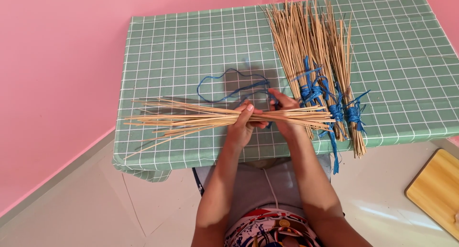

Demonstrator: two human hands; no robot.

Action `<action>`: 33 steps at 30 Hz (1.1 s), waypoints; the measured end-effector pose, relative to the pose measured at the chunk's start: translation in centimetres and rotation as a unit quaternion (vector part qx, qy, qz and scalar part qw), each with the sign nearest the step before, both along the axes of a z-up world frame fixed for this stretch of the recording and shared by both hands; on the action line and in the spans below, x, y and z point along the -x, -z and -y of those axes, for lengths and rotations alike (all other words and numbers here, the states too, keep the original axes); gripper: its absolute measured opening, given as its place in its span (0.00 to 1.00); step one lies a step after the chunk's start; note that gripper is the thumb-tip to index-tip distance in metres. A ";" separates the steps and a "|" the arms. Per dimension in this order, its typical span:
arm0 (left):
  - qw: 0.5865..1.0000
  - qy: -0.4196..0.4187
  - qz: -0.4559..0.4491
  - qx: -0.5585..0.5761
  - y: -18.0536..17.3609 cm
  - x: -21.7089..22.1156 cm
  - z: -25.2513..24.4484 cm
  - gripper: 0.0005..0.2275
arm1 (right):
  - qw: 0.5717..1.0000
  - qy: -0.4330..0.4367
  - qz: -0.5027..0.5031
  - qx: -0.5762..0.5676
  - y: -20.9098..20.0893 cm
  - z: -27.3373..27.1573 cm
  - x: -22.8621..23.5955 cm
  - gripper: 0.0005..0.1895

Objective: The person gathers thin bamboo sticks into small groups and ties them together with blue plastic string on a table.

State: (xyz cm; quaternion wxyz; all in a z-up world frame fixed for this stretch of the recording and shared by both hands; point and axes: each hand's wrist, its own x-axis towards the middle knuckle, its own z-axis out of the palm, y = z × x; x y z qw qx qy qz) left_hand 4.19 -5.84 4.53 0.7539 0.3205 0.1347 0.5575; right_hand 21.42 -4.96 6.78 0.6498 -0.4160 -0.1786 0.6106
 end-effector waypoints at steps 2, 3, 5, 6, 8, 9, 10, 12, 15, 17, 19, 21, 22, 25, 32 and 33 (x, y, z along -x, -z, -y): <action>1.000 -0.003 -0.002 0.009 0.4 0.1 0.1 0.15 | 0.998 0.041 -0.048 0.023 0.7 -0.1 -0.1 0.09; 1.000 -0.003 -0.001 0.014 0.5 0.2 0.1 0.15 | 0.999 0.020 -0.029 0.004 1.3 -0.3 -0.5 0.12; 1.000 -0.003 0.001 0.021 0.8 0.3 0.0 0.15 | 0.999 -0.019 0.011 -0.035 3.1 -0.8 -1.4 0.18; 1.000 -0.004 0.004 0.023 0.8 0.3 0.0 0.15 | 0.998 -0.024 0.010 -0.062 4.0 -0.8 -1.8 0.19; 1.000 -0.003 0.010 0.026 0.9 0.3 0.0 0.14 | 0.993 -0.032 0.009 -0.117 4.9 -0.7 -2.1 0.22; 1.000 -0.002 0.013 0.027 0.9 0.4 0.0 0.13 | 0.993 -0.013 0.018 -0.115 4.9 -0.6 -2.1 0.22; 0.999 -0.002 0.017 0.027 0.9 0.5 0.0 0.13 | 0.993 0.006 0.027 -0.112 4.7 -0.6 -2.0 0.22; 1.000 0.000 0.011 0.022 0.9 0.5 0.1 0.14 | 0.995 0.038 0.036 -0.079 4.0 -0.7 -1.4 0.18; 1.000 0.001 0.012 0.028 0.6 0.2 0.1 0.13 | 0.998 0.059 0.023 -0.024 3.6 -1.0 -1.2 0.07; 0.999 0.002 0.016 0.035 0.4 0.0 0.1 0.13 | 0.998 0.049 -0.008 -0.036 3.9 -0.9 -1.4 0.04; 0.999 0.004 0.019 0.039 0.4 -0.1 0.3 0.12 | 0.997 0.039 -0.054 -0.043 4.0 -1.2 -1.7 0.05; 0.999 0.010 0.023 0.036 0.5 -0.3 0.3 0.12 | 0.993 0.048 -0.099 -0.053 3.7 -1.7 -1.9 0.07; 0.999 0.013 0.025 0.034 0.6 -0.4 0.3 0.12 | 0.989 0.061 -0.121 -0.058 3.4 -2.0 -1.8 0.06; 1.000 0.021 0.013 0.017 0.6 -0.5 0.3 0.13 | 0.965 -0.038 -0.209 -0.155 2.4 -1.4 -1.8 0.08; 0.999 0.043 0.015 0.024 -1.3 -1.1 0.9 0.14 | 0.894 -0.242 -0.153 -0.345 2.4 -0.4 -1.2 0.06; 0.999 0.039 0.000 0.020 -1.6 -1.2 1.1 0.15 | 0.883 -0.265 -0.165 -0.351 2.4 -0.7 -1.4 0.08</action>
